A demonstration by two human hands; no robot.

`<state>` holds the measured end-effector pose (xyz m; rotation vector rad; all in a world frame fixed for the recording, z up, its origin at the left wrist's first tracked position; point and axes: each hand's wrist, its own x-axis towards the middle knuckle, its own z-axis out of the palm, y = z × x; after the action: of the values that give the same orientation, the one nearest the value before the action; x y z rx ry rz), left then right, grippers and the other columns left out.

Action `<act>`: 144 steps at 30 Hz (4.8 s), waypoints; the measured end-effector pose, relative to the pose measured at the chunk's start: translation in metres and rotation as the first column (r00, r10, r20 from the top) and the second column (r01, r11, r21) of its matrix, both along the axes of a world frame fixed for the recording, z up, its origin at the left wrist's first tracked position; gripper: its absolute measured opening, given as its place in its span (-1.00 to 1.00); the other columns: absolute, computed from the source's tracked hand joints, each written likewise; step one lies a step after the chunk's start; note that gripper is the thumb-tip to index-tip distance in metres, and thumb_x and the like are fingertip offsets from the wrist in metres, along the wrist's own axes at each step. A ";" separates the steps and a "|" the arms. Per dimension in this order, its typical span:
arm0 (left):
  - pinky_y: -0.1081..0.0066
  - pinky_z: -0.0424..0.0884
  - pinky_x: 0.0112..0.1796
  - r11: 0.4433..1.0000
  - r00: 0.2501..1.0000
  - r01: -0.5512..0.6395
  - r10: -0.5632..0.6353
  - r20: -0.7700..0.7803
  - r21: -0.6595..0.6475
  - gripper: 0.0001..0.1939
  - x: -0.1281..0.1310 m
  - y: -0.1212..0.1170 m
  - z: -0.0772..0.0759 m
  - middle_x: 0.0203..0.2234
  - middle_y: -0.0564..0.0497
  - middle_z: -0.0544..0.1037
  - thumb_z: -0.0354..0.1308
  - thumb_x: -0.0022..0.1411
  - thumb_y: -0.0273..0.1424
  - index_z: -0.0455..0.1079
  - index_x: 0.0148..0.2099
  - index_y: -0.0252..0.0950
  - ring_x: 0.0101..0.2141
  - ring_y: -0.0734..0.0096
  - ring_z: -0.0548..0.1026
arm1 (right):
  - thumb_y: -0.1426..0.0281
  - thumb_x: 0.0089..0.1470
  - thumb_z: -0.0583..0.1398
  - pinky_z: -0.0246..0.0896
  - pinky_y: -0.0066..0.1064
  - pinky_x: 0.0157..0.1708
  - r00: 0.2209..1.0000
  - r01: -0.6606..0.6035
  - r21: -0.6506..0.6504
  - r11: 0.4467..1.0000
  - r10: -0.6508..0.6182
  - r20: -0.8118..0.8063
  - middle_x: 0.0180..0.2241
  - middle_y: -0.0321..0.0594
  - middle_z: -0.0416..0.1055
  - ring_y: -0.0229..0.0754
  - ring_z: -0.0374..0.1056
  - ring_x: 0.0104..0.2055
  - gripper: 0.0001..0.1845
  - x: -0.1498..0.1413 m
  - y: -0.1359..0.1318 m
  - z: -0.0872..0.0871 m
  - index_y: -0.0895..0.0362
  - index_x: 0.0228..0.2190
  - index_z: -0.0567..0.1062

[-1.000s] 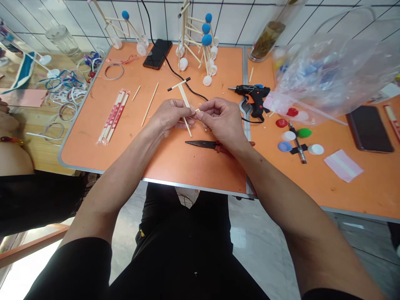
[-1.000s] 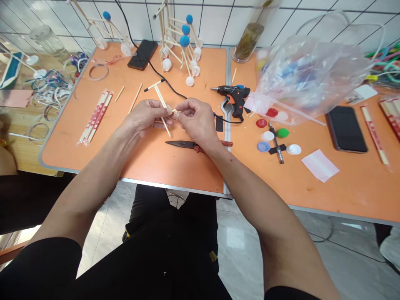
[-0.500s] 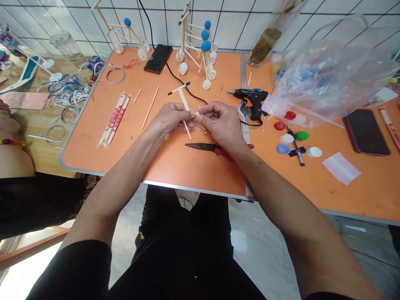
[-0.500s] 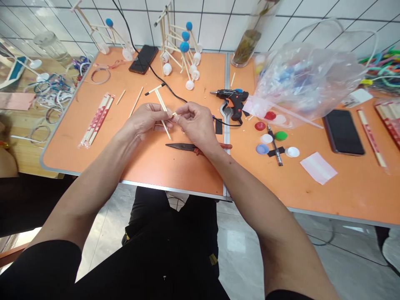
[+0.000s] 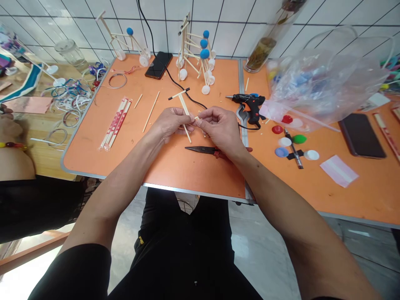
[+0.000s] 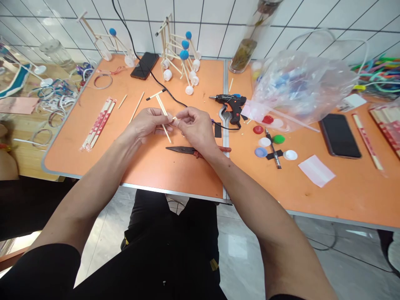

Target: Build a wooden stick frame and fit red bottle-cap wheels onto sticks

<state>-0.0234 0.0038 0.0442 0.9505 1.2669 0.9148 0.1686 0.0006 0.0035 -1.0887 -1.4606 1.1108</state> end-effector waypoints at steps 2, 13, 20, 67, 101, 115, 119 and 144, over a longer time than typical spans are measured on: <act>0.39 0.66 -0.24 1.000 1.000 0.000 0.000 -0.001 -0.007 -0.93 0.000 0.000 0.000 -0.42 -0.06 0.77 0.48 0.18 -0.54 0.66 -0.33 -0.34 -0.45 0.45 0.67 | 0.18 0.10 0.61 0.30 -0.29 -0.44 1.000 -0.002 0.002 1.000 0.002 0.000 -0.47 -0.35 0.54 -0.21 0.35 -0.50 -0.68 0.000 0.000 0.000 0.00 -0.30 0.65; 0.44 0.61 -0.32 1.000 1.000 0.008 -0.008 0.018 0.000 -0.93 0.001 -0.001 0.001 -0.43 -0.04 0.76 0.45 0.18 -0.55 0.65 -0.35 -0.34 -0.47 0.47 0.66 | 0.29 0.13 0.58 0.31 -0.29 -0.42 1.000 0.010 0.004 1.000 -0.010 0.002 -0.47 -0.37 0.56 -0.22 0.35 -0.49 -0.78 0.000 0.000 0.000 0.00 -0.30 0.66; 0.47 0.61 -0.33 1.000 1.000 0.013 -0.013 0.014 0.006 -0.93 0.001 0.000 0.001 -0.45 -0.01 0.74 0.44 0.19 -0.54 0.64 -0.35 -0.35 -0.48 0.48 0.66 | 0.35 0.15 0.56 0.28 -0.32 -0.45 1.000 0.020 -0.002 1.000 -0.020 -0.004 -0.47 -0.38 0.56 -0.24 0.36 -0.50 -0.79 -0.001 -0.002 0.002 0.02 -0.30 0.65; 0.47 0.54 -0.28 0.999 0.998 0.032 -0.031 -0.063 0.019 -0.84 -0.007 0.006 0.003 -0.42 0.01 0.74 0.48 0.42 -0.57 0.63 -0.27 -0.34 -0.46 0.56 0.62 | 0.44 0.29 0.32 0.45 -0.19 -0.18 0.967 0.093 0.198 0.976 -0.136 0.215 -0.25 -0.23 0.76 -0.10 0.55 -0.27 -0.73 0.010 0.007 -0.007 0.07 -0.11 0.85; 0.47 0.58 -0.25 1.000 1.000 -0.021 0.021 -0.018 0.021 -0.82 -0.008 0.007 0.000 -0.35 -0.01 0.79 0.47 0.47 -0.45 0.64 -0.25 -0.31 -0.42 0.55 0.65 | 0.09 0.35 0.48 0.47 -0.24 -0.16 0.978 0.102 0.177 0.979 -0.132 0.164 -0.27 -0.25 0.70 -0.11 0.54 -0.24 -0.74 0.006 0.006 -0.006 0.02 -0.20 0.76; 0.47 0.64 -0.22 0.999 0.999 -0.047 0.047 -0.021 0.008 -0.78 -0.009 0.010 -0.002 -0.33 -0.04 0.81 0.49 0.49 -0.20 0.65 -0.13 -0.24 -0.35 0.42 0.73 | 0.11 0.39 0.45 0.51 -0.23 -0.13 0.971 0.125 0.222 0.967 -0.165 0.172 -0.23 -0.24 0.69 -0.12 0.52 -0.22 -0.77 0.014 0.009 0.000 0.00 -0.17 0.74; 0.44 0.65 -0.19 1.000 0.999 -0.019 0.020 -0.037 0.013 -0.73 -0.009 0.011 -0.004 -0.34 -0.04 0.80 0.47 0.50 -0.15 0.66 -0.14 -0.24 -0.34 0.40 0.73 | 0.16 0.39 0.44 0.52 -0.22 -0.11 0.974 0.117 0.221 0.968 -0.156 0.165 -0.22 -0.23 0.68 -0.11 0.53 -0.20 -0.81 0.015 0.011 -0.002 0.01 -0.16 0.74; 0.45 0.52 -0.28 0.912 0.937 0.347 -0.347 -0.040 0.217 -0.49 0.002 0.001 -0.009 -0.42 -0.03 0.72 0.65 0.35 0.01 0.68 -0.37 -0.32 -0.46 0.53 0.55 | -0.26 0.14 0.62 0.21 -0.44 -0.49 0.972 -0.141 -0.079 0.987 0.123 -0.200 -0.48 -0.35 0.48 -0.33 0.25 -0.48 -0.33 0.004 0.004 0.014 0.04 -0.39 0.61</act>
<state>-0.0212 0.0050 0.0355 1.3051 0.9651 0.7814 0.1728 0.0042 0.0179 -0.9278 -1.3527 1.3518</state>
